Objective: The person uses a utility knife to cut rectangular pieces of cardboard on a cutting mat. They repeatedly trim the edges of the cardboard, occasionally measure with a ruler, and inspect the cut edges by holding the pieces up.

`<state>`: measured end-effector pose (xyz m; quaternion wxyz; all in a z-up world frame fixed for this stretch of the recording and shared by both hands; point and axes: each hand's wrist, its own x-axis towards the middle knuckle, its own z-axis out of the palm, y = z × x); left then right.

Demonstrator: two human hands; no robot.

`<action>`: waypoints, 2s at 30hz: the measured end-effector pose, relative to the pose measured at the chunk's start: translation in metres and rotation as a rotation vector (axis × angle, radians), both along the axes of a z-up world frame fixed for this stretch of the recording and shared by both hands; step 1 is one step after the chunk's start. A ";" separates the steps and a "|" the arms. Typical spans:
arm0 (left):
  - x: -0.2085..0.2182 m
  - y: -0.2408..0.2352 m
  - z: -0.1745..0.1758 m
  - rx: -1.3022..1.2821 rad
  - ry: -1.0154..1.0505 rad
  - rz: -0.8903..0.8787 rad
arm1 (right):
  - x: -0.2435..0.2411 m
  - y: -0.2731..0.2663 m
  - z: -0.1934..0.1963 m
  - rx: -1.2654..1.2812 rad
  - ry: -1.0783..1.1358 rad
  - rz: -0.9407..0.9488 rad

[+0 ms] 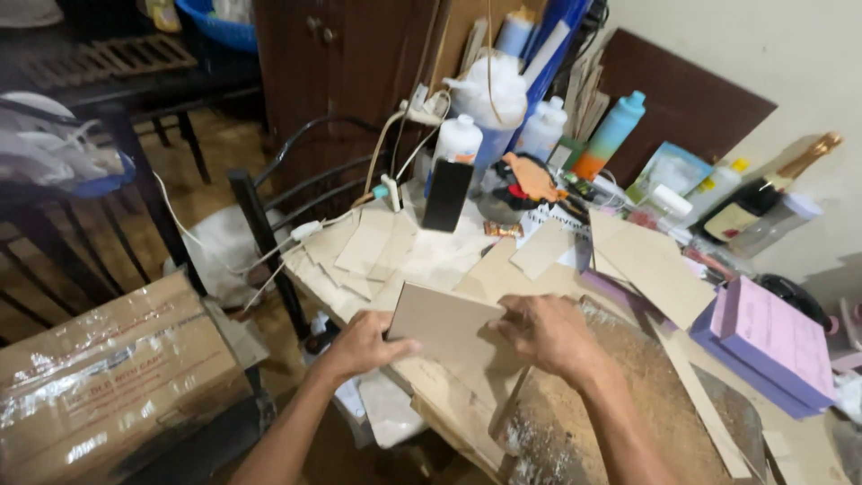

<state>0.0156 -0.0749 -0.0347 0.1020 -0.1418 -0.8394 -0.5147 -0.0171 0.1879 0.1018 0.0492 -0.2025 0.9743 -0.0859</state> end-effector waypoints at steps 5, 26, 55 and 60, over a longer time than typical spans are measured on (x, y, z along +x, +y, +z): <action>0.016 -0.008 -0.035 0.069 -0.227 0.006 | 0.022 0.004 0.029 -0.139 -0.348 -0.182; 0.073 0.002 -0.017 0.341 -0.067 -0.166 | 0.035 0.023 0.036 -0.335 -0.492 -0.149; -0.057 0.054 -0.037 0.340 0.106 -0.011 | 0.007 0.029 -0.119 -1.293 -0.114 -0.188; -0.040 0.065 -0.009 0.312 0.049 0.017 | 0.001 0.034 -0.129 -1.361 -0.111 -0.258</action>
